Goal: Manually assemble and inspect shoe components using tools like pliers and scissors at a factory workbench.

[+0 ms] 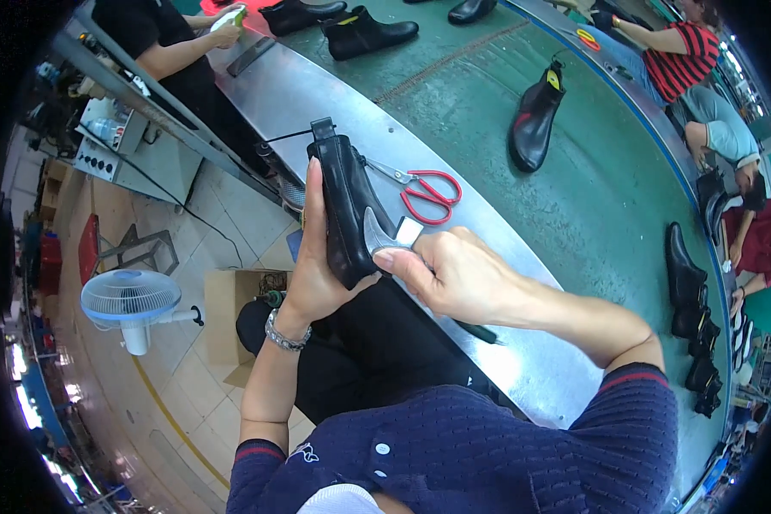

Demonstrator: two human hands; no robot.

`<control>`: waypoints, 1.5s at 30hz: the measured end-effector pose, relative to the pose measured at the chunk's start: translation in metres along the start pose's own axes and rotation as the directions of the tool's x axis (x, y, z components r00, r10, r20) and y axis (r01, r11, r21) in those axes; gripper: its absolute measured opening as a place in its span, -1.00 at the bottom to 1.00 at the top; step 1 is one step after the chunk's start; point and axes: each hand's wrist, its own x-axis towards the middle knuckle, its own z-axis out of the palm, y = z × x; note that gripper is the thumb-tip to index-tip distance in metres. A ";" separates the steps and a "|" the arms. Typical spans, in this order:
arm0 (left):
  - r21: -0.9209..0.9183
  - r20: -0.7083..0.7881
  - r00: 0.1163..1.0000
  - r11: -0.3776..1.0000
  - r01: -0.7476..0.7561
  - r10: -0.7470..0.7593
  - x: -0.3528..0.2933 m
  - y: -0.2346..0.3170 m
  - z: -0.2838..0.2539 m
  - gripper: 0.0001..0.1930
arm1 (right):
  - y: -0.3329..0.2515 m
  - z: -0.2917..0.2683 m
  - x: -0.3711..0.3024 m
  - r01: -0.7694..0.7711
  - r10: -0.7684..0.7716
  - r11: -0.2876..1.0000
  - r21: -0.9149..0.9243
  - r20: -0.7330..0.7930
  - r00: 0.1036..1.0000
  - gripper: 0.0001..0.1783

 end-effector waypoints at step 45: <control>0.476 -0.334 0.939 0.875 0.089 0.087 -0.009 0.047 0.027 -0.39 | 0.000 -0.016 0.071 0.092 -0.075 0.992 0.083 -0.192 0.978 -0.68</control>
